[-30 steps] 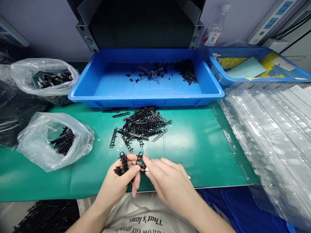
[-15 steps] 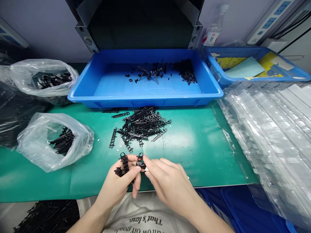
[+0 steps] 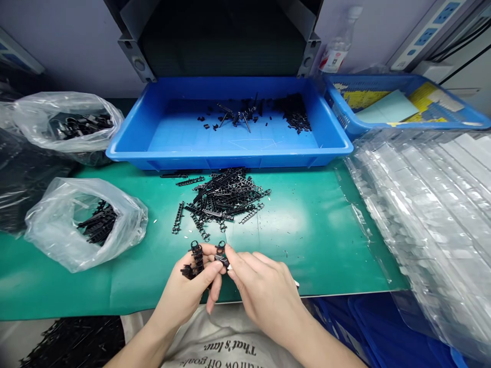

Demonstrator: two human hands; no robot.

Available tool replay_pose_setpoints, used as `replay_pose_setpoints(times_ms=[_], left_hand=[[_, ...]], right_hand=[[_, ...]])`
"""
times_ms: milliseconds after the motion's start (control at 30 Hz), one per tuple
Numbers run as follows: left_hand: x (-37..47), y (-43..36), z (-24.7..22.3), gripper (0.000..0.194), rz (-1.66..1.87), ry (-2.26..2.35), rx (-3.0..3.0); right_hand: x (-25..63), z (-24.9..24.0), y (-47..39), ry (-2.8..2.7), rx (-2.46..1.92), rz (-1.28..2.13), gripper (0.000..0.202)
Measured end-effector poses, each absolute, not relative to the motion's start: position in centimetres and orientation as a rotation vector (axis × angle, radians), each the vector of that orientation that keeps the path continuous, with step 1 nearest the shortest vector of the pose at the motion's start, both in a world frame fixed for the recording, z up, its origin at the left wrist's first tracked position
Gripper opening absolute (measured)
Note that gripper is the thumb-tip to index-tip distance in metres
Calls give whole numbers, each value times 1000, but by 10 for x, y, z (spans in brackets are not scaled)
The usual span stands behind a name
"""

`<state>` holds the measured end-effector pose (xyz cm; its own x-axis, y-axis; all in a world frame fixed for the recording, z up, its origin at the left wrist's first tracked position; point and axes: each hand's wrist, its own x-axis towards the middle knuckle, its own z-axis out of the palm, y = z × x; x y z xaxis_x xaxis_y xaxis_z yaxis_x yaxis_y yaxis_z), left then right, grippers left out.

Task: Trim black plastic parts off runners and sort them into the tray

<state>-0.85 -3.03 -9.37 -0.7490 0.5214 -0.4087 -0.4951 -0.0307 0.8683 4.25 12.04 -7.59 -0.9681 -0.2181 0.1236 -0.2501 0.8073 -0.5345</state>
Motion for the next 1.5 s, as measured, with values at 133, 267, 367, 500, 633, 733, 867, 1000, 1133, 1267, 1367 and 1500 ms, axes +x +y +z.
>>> replay_pose_setpoints(times_ms=[133, 267, 367, 500, 633, 733, 867, 1000, 1133, 1267, 1367, 1500], left_hand=[[-8, -31, -93, 10, 1840, 1597, 26], [-7, -32, -95, 13, 1846, 1593, 38], [-7, -33, -95, 16, 1884, 1523, 63], [-7, -34, -97, 15, 1925, 1441, 41], [-6, -35, -100, 15, 1933, 1447, 11], [-6, -34, -101, 17, 1924, 1455, -15], [-7, -34, -101, 19, 1909, 1477, -32], [-7, -37, -102, 20, 1909, 1486, -54], [-7, -40, -101, 20, 1858, 1504, -37], [-8, -40, -98, 20, 1915, 1523, -87], [-10, -39, -96, 24, 1931, 1495, -145], [-12, -40, -97, 30, 1912, 1546, -179]], right_hand=[[43, -77, 118, -2865, 375, 811, 35], [43, -81, 114, -2780, 377, 736, 33], [42, -84, 112, -2738, 360, 713, 33], [41, -87, 114, -2731, 378, 846, 32], [36, -89, 120, -2750, 269, 1032, 32], [26, -91, 127, -2774, 95, 993, 31], [7, -92, 136, -3009, -78, 661, 30], [-7, -87, 139, -3246, -183, 336, 29], [-10, -84, 135, -3299, -238, 244, 24], [-7, -86, 133, -3351, -289, 182, 21], [-1, -88, 135, -3341, -332, 227, 15], [11, -87, 142, -3225, -338, 679, 4]])
